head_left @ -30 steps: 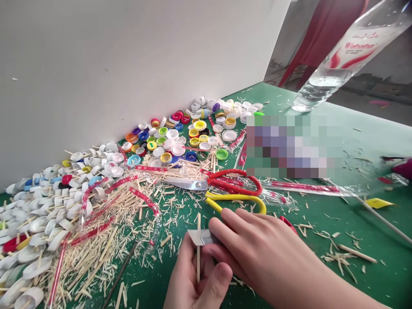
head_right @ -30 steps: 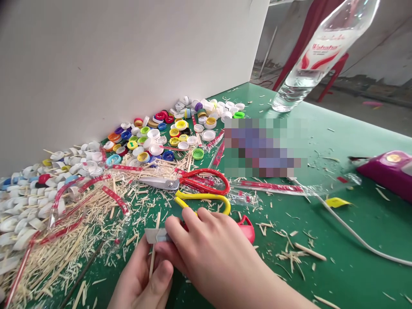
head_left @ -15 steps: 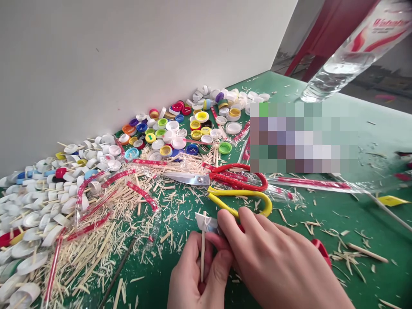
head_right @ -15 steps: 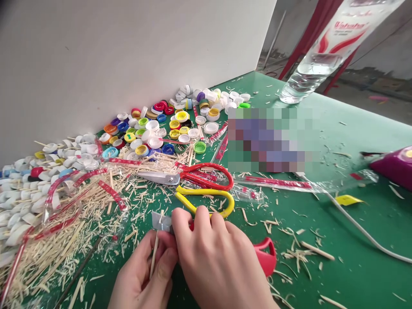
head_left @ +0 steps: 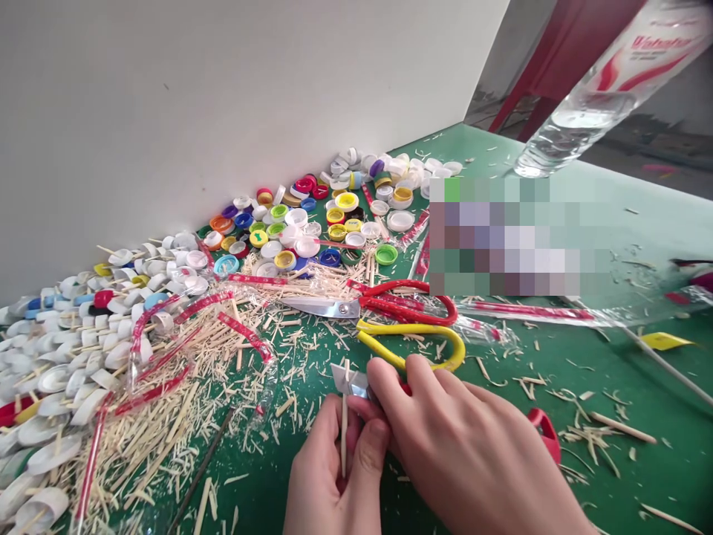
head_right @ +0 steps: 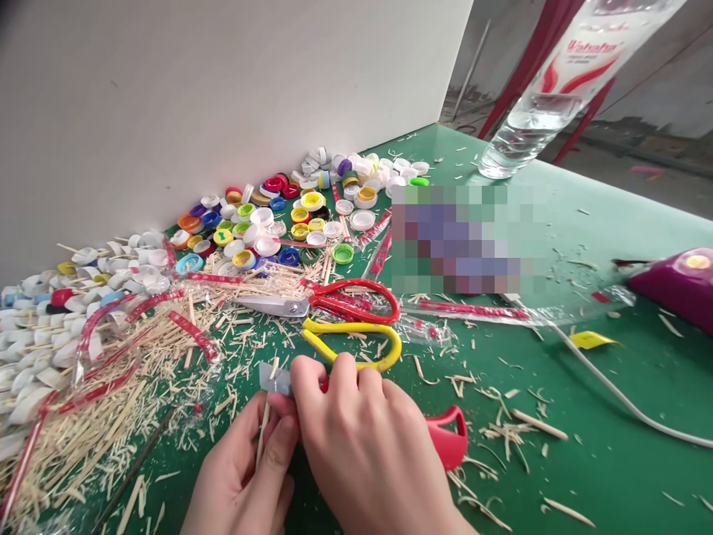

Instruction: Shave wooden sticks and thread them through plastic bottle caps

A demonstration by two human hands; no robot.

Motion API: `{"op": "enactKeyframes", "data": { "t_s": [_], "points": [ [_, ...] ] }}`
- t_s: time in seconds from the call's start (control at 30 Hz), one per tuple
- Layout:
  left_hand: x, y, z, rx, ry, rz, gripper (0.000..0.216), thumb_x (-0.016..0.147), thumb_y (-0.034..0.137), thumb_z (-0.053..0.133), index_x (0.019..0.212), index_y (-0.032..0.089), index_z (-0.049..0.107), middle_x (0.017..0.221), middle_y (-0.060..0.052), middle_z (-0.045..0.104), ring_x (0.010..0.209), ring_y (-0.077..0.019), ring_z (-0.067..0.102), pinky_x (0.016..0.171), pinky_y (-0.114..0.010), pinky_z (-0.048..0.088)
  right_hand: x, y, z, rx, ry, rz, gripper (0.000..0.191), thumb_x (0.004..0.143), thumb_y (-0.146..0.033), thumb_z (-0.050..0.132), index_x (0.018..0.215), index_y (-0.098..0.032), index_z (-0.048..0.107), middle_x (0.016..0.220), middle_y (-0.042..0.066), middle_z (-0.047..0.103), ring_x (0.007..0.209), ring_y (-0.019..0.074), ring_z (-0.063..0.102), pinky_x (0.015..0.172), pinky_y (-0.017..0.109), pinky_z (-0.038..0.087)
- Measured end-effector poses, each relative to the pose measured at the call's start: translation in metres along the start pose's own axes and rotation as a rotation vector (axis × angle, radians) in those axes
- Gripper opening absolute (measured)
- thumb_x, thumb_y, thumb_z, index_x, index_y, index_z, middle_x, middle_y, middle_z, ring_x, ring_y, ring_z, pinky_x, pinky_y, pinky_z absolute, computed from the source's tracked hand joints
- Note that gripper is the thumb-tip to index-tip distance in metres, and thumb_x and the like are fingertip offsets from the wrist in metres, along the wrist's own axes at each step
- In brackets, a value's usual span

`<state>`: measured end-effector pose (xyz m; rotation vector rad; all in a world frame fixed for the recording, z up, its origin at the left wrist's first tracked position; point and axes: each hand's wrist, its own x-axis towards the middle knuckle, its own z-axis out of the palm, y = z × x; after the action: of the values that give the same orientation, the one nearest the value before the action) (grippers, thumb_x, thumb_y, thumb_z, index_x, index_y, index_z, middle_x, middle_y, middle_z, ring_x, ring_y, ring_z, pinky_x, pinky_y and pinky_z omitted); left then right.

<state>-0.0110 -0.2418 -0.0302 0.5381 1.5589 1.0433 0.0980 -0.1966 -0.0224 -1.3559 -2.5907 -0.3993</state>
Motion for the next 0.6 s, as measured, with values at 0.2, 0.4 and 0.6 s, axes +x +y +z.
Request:
{"op": "enactKeyframes", "data": {
  "t_s": [0.2,0.4,0.6],
  "points": [
    [-0.001,0.008,-0.001,0.073,-0.018,0.039,0.051,0.071,0.07,0.06,0.07,0.018,0.057,0.053,0.004,0.035,0.053,-0.0105,0.04,0.046,-0.02,0.033,-0.001,-0.006,-0.002,-0.037,-0.006,0.057,0.013,0.092,-0.027,0.041,0.08,-0.024,0.045,0.06,-0.001,0.049,0.048,0.0141,0.047,0.051,0.029,0.024],
    [-0.003,0.008,-0.003,0.036,-0.015,-0.088,0.055,0.064,0.069,0.067,0.062,0.02,0.043,0.053,0.008,0.025,0.042,-0.0038,0.017,0.037,-0.018,0.011,0.006,-0.006,-0.002,-0.121,0.027,0.13,0.021,0.095,-0.031,0.041,0.077,-0.023,0.047,0.056,-0.001,0.048,0.043,0.0131,0.047,0.047,0.027,0.02],
    [-0.006,0.014,0.003,-0.143,0.1,-0.237,0.054,0.06,0.068,0.071,0.076,0.021,0.051,0.053,0.01,0.024,0.042,-0.0029,0.022,0.038,-0.015,0.017,0.012,0.007,-0.001,-0.094,0.077,0.12,0.031,0.098,-0.038,0.035,0.08,-0.02,0.053,0.052,-0.002,0.048,0.038,0.0094,0.041,0.045,0.027,0.011]
  ]
}}
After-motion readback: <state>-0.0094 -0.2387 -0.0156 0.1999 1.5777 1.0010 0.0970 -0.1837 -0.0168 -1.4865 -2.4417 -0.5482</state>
